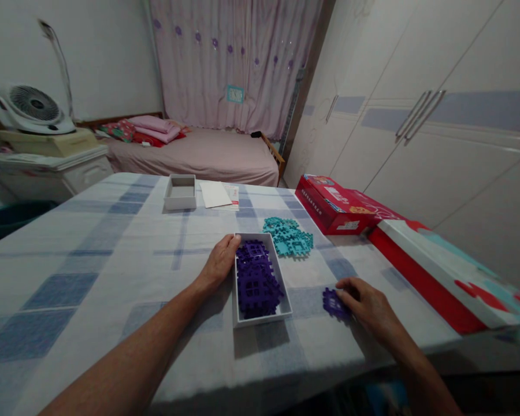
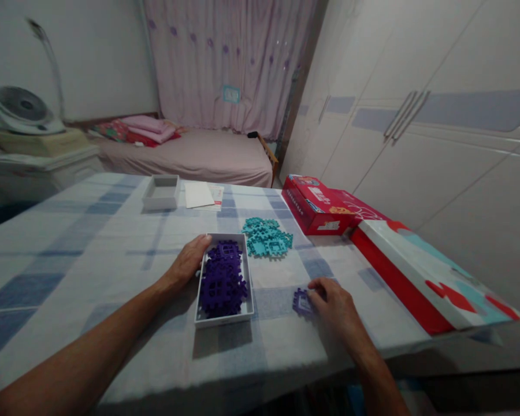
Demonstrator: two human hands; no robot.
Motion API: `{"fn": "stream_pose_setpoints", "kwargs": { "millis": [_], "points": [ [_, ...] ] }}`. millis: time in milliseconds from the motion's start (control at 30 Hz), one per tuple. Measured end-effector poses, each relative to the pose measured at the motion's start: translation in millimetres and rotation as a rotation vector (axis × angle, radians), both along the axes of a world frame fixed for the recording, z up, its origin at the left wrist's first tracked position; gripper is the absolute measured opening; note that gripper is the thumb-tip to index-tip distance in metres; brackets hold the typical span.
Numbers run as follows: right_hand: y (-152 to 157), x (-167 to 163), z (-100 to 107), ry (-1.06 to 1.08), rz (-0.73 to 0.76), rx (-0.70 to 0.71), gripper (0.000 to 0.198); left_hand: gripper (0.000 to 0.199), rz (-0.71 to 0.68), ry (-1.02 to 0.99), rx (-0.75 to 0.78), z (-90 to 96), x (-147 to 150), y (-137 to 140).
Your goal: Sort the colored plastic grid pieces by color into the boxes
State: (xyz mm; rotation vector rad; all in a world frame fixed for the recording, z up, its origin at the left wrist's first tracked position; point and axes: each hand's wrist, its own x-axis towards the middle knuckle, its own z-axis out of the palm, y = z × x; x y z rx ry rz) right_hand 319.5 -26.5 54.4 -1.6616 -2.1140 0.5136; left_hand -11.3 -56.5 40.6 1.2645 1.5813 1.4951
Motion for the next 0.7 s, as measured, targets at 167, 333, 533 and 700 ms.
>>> {"fn": "stream_pose_setpoints", "kwargs": {
  "millis": [167,333,533,700],
  "points": [
    [9,-26,33,0.17,0.053,0.06,0.025,0.032,0.015,0.01,-0.013,0.8,1,-1],
    [19,-96,65,0.42,0.32,0.107,0.019,0.033,0.013,0.02,0.031,0.6,1,-1],
    [36,-172,47,0.417,0.548,0.109,0.011,0.037,-0.018,0.038,0.049,4.1,1,-3],
    [26,-158,40,0.298,0.581,0.304,0.012,0.042,-0.04,-0.035,0.035,3.7,2,-5]
  ]
}}
